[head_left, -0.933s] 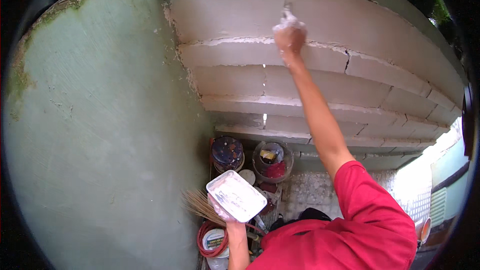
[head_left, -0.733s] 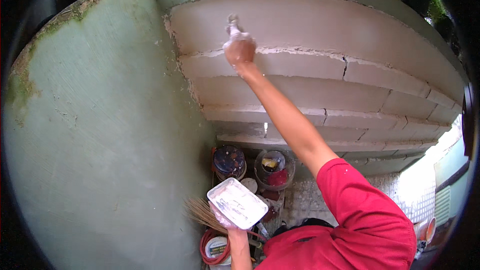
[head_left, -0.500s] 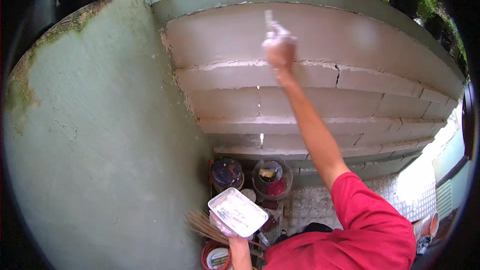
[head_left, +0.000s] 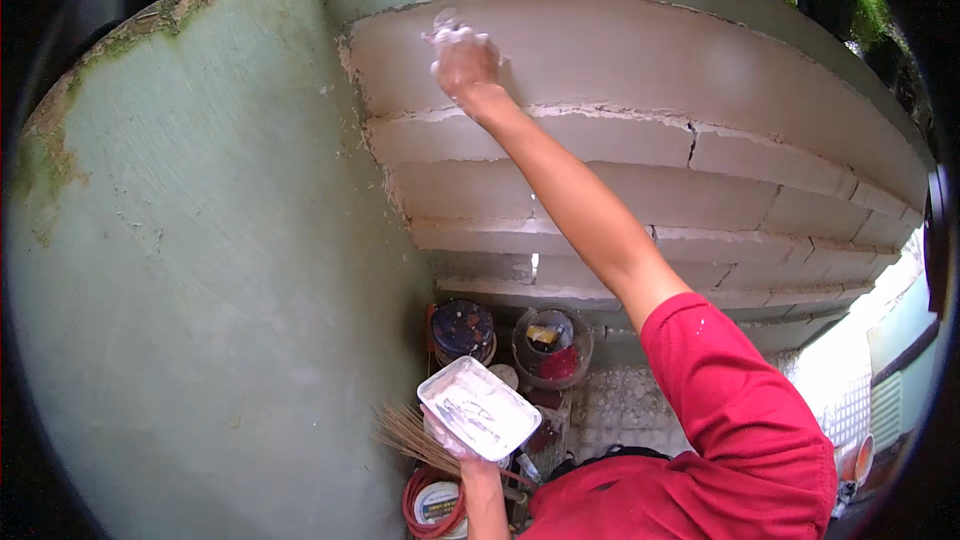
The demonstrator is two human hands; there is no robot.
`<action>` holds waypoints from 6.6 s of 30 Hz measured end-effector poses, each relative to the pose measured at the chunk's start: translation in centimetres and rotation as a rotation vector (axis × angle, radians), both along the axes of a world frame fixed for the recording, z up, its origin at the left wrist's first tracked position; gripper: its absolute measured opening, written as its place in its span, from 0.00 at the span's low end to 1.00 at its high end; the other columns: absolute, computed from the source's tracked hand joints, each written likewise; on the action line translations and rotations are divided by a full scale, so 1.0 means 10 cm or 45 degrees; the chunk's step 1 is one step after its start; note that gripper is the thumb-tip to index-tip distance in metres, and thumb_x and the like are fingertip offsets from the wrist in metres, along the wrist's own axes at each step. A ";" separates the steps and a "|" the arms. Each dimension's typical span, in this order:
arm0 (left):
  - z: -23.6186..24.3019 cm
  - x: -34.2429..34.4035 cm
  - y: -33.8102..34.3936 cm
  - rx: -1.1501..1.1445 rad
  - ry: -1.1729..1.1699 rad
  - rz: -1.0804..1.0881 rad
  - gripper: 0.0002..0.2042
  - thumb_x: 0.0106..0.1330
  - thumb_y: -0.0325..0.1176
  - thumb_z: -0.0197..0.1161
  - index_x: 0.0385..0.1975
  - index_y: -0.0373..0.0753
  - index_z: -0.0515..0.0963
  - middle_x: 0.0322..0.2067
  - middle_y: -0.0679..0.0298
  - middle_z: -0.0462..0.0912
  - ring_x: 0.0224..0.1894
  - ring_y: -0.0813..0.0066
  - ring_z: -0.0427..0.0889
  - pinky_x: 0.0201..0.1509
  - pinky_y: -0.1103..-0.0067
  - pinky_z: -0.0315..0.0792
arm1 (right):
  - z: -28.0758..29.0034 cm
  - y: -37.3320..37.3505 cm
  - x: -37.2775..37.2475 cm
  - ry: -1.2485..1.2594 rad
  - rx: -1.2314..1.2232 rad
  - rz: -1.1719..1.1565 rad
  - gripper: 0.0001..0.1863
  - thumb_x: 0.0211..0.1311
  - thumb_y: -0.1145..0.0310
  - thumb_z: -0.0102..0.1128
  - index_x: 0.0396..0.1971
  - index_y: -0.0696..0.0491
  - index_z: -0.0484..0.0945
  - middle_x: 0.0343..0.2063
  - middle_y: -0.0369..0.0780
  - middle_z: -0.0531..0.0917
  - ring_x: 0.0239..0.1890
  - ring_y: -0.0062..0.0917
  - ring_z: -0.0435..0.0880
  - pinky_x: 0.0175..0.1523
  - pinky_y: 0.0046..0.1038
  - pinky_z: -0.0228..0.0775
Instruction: Repairing a wall by applying putty or plaster to fill cracks.
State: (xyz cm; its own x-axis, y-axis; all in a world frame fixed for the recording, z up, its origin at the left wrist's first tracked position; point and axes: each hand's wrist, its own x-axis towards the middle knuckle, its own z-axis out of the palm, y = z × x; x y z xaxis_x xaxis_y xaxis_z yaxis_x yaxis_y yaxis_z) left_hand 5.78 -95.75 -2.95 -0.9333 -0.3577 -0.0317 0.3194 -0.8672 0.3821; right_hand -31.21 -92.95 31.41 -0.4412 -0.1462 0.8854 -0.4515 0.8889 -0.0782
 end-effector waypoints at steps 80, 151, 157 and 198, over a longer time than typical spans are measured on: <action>0.85 -0.56 1.93 0.169 0.022 -0.677 0.31 0.66 0.58 0.41 0.58 0.36 0.63 0.53 0.54 0.71 0.52 0.60 0.73 0.57 0.66 0.68 | -2.16 3.72 3.01 -1.654 -1.139 0.690 0.09 0.56 0.70 0.59 0.30 0.60 0.78 0.18 0.34 0.79 0.15 0.13 0.74 0.17 0.18 0.65; 0.54 -0.40 1.00 0.315 0.115 -0.301 0.34 0.63 0.61 0.41 0.56 0.37 0.65 0.49 0.54 0.75 0.45 0.57 0.77 0.50 0.61 0.73 | 0.07 1.65 1.07 -0.397 -0.689 0.889 0.10 0.53 0.71 0.56 0.34 0.59 0.77 0.21 0.40 0.81 0.23 0.23 0.79 0.28 0.30 0.69; 0.46 -0.13 0.74 0.357 0.072 -0.176 0.32 0.64 0.59 0.40 0.56 0.37 0.66 0.49 0.55 0.75 0.47 0.58 0.77 0.53 0.63 0.71 | 0.55 0.62 0.72 0.204 0.397 0.426 0.09 0.53 0.73 0.52 0.34 0.55 0.80 0.28 0.44 0.82 0.28 0.34 0.82 0.32 0.34 0.74; 0.07 0.08 0.43 0.218 -0.136 0.147 0.30 0.64 0.59 0.41 0.57 0.41 0.65 0.54 0.60 0.71 0.53 0.60 0.72 0.58 0.65 0.66 | -0.06 0.52 0.04 0.199 1.302 -0.062 0.08 0.58 0.69 0.52 0.36 0.49 0.78 0.37 0.38 0.78 0.38 0.27 0.81 0.37 0.31 0.76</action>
